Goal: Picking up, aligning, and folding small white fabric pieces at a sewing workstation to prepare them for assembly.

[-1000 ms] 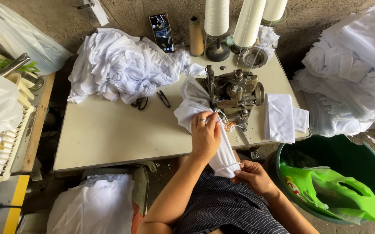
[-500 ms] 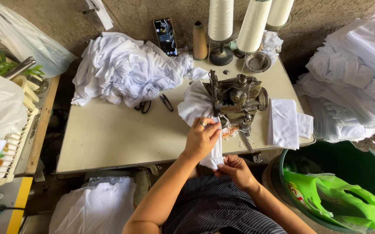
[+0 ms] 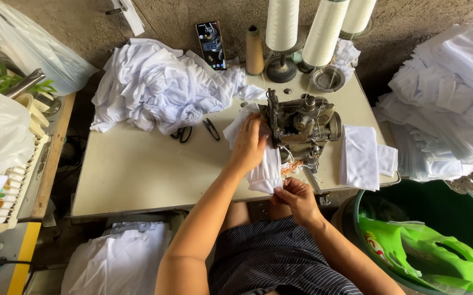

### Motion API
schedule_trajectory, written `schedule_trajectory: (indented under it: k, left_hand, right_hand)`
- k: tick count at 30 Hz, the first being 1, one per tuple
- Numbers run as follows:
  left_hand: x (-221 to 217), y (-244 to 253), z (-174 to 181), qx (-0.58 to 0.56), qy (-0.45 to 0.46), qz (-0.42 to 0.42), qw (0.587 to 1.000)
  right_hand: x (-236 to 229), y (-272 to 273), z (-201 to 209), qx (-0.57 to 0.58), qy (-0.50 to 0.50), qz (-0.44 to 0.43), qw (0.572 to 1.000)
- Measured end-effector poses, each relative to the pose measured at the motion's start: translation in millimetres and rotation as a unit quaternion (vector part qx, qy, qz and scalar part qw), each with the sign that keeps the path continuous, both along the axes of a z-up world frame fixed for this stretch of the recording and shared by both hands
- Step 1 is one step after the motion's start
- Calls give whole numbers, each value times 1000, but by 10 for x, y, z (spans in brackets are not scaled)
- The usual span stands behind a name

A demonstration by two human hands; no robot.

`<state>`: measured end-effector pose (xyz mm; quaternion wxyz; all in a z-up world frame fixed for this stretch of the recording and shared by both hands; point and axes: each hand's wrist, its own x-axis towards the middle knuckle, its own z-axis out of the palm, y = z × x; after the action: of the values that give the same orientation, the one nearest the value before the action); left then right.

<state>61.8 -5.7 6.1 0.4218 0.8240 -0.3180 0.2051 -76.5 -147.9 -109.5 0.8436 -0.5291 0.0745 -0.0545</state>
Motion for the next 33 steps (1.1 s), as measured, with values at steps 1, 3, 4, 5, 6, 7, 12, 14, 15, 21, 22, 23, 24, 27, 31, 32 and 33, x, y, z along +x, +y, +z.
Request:
schedule_trajectory:
  k: [1, 3, 4, 5, 6, 7, 12, 14, 15, 21, 22, 23, 24, 27, 31, 32, 33]
  left_hand:
    - [53, -9, 22, 0, -1, 1, 1000]
    - [164, -35, 70, 99, 70, 63, 991]
    - [301, -29, -3, 99, 69, 62, 991]
    - [431, -24, -83, 126, 120, 69, 982]
    - [563, -20, -164, 153, 171, 76, 970]
    - [690, -11, -277, 153, 171, 76, 970]
    - [1203, 15, -687, 159, 181, 99, 965]
    - [1138, 41, -557, 151, 200, 100, 963]
    - [1106, 58, -491, 142, 219, 102, 960]
    - [1199, 25, -229, 173, 185, 125, 959]
    - [1240, 14, -266, 173, 186, 124, 959]
    - [1294, 3, -291, 179, 162, 139, 960]
    - [1345, -8, -314, 185, 139, 154, 961]
    - [1519, 30, -459, 187, 98, 168, 963]
    - [1705, 89, -563, 169, 87, 169, 967]
    - [1751, 119, -567, 159, 87, 169, 969]
    - [1790, 156, -577, 149, 87, 169, 970]
  right_hand:
    - [8, -3, 39, 0, -1, 1, 1000]
    - [25, -17, 120, 8, -17, -29, 999]
    - [36, 10, 169, 8, -19, -30, 999]
    - [36, 37, 214, -18, -27, -55, 998]
    - [37, 64, 258, -43, -35, -81, 995]
    - [46, 85, 338, -43, -34, -81, 995]
    - [115, 166, 670, -213, -44, -130, 967]
    - [152, 175, 758, -247, -60, -140, 957]
    - [172, 182, 802, -280, -76, -150, 945]
    - [262, 179, 937, -558, -229, -216, 768]
    - [255, 163, 921, -559, -228, -216, 768]
    - [260, 146, 909, -610, -230, -214, 727]
    - [264, 129, 899, -659, -232, -212, 684]
    - [266, 148, 969, -718, -226, -197, 628]
    - [266, 133, 1126, -738, -230, -182, 607]
    - [272, 138, 1154, -749, -237, -185, 591]
    - [272, 148, 1181, -759, -244, -188, 574]
